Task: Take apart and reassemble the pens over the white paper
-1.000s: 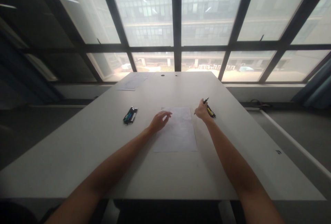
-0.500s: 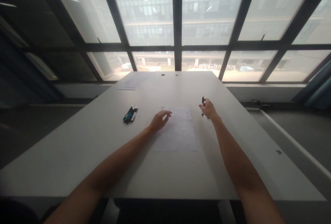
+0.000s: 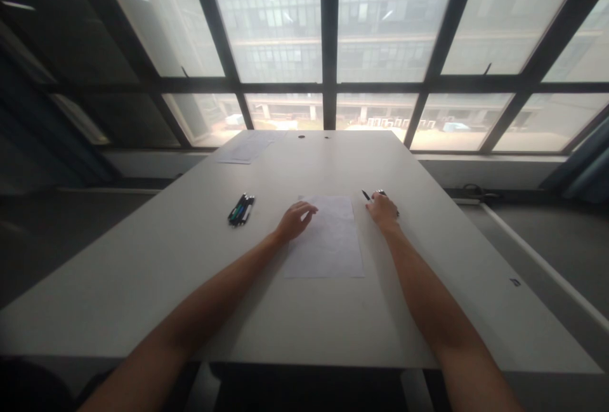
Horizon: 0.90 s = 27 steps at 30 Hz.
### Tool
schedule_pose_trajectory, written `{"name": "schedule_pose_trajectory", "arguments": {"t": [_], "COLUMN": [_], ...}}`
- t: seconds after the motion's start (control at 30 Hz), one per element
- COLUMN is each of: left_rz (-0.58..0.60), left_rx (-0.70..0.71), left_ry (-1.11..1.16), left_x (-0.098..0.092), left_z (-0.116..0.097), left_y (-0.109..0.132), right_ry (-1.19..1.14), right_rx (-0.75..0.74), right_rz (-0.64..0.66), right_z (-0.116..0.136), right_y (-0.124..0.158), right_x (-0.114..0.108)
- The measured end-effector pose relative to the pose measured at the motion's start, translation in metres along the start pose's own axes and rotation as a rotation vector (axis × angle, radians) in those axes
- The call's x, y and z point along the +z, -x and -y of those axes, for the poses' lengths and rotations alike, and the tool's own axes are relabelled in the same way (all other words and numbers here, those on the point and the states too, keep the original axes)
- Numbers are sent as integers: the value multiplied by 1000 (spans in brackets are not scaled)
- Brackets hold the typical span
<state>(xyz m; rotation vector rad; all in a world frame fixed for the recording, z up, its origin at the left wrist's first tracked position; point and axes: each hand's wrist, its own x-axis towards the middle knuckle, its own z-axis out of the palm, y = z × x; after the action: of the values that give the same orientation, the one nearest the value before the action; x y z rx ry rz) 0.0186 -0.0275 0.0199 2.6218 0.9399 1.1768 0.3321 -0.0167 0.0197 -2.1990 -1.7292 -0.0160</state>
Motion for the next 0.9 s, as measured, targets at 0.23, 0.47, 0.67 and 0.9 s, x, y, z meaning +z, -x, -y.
{"name": "schedule_pose_trajectory", "arguments": {"t": [0.23, 0.47, 0.67, 0.9], "left_rz": [-42, -43, -45, -48], "left_rx": [15, 19, 18, 17], "left_ry": [-53, -65, -67, -71], "left_x": [-2, -5, -6, -4], "left_z": [-4, -6, -7, -6], "left_y": [-1, -2, -2, -1], "right_ry": [48, 68, 61, 51], "right_rx": [-2, 30, 81, 73], "right_rz": [-20, -89, -94, -104], "right_z": [3, -2, -3, -3], "right_y": [4, 4, 1, 3], "right_x": [-3, 1, 3, 1]}}
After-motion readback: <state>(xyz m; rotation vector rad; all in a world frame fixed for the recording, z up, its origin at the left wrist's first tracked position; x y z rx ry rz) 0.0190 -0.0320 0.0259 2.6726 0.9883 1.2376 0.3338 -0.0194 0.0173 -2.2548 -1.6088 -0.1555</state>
